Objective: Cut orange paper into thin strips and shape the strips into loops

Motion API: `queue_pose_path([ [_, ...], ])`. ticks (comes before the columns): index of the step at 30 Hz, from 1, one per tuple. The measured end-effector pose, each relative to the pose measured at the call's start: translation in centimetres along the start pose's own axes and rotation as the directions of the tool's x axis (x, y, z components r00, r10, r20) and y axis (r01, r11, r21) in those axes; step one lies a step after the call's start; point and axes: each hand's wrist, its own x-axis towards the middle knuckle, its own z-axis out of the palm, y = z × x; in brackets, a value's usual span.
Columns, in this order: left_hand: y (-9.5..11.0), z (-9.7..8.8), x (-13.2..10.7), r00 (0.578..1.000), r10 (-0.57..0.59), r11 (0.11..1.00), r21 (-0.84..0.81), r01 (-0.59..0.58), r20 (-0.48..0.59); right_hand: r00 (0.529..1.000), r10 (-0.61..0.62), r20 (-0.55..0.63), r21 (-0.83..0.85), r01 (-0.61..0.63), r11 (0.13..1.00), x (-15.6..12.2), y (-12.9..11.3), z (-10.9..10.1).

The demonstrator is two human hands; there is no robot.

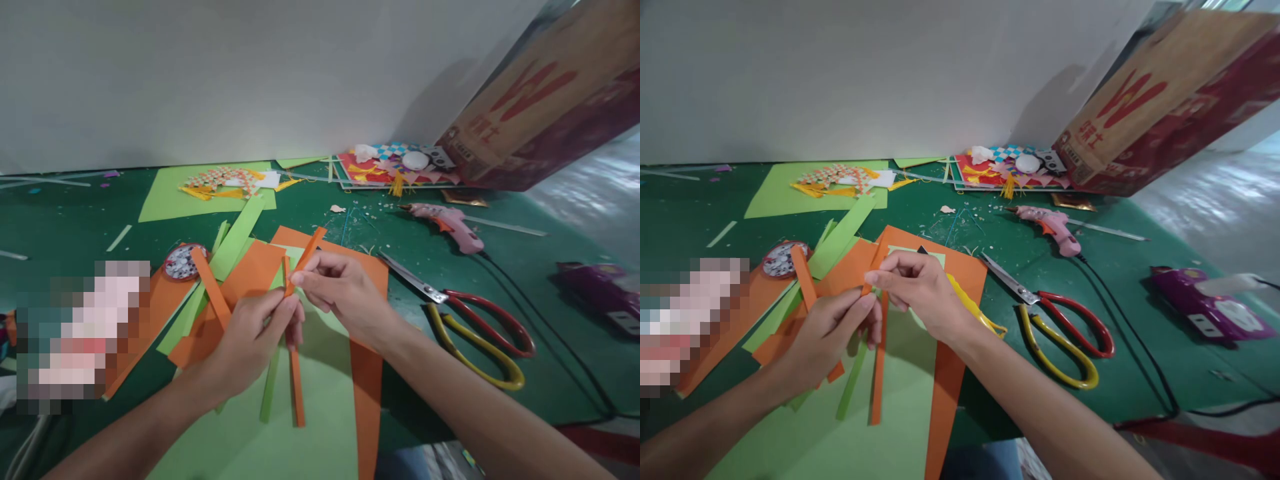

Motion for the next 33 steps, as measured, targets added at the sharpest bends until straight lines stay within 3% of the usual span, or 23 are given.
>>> queue_pose_path([
  [6,-0.11,-0.03,-0.17,1.0,0.028,1.0,0.011,-0.028,-0.002,1.0,-0.006,-0.015,0.009,0.006,1.0,0.01,-0.08,-0.02],
  [10,-0.15,0.01,0.07,0.999,0.039,0.999,-0.02,-0.039,-0.019,0.997,0.071,0.035,-0.049,-0.07,0.996,-0.06,-0.09,0.02],
  [14,-0.1,0.04,0.22,1.0,0.017,0.998,-0.063,-0.018,-0.025,0.995,0.059,0.082,-0.084,-0.052,0.995,-0.13,-0.02,0.04],
  [20,0.03,0.15,0.03,1.0,0.004,0.999,-0.044,-0.005,-0.011,1.0,-0.024,0.001,-0.034,0.024,0.999,0.01,0.22,-0.03],
  [26,0.1,0.12,0.04,1.0,0.02,1.0,-0.007,-0.021,-0.01,0.999,-0.02,-0.042,-0.029,0.018,0.999,0.03,0.11,0.04],
  [33,-0.15,0.0,0.13,0.999,0.027,0.999,-0.039,-0.028,-0.022,0.996,0.052,0.066,-0.117,-0.044,0.992,-0.1,-0.03,0.08],
])
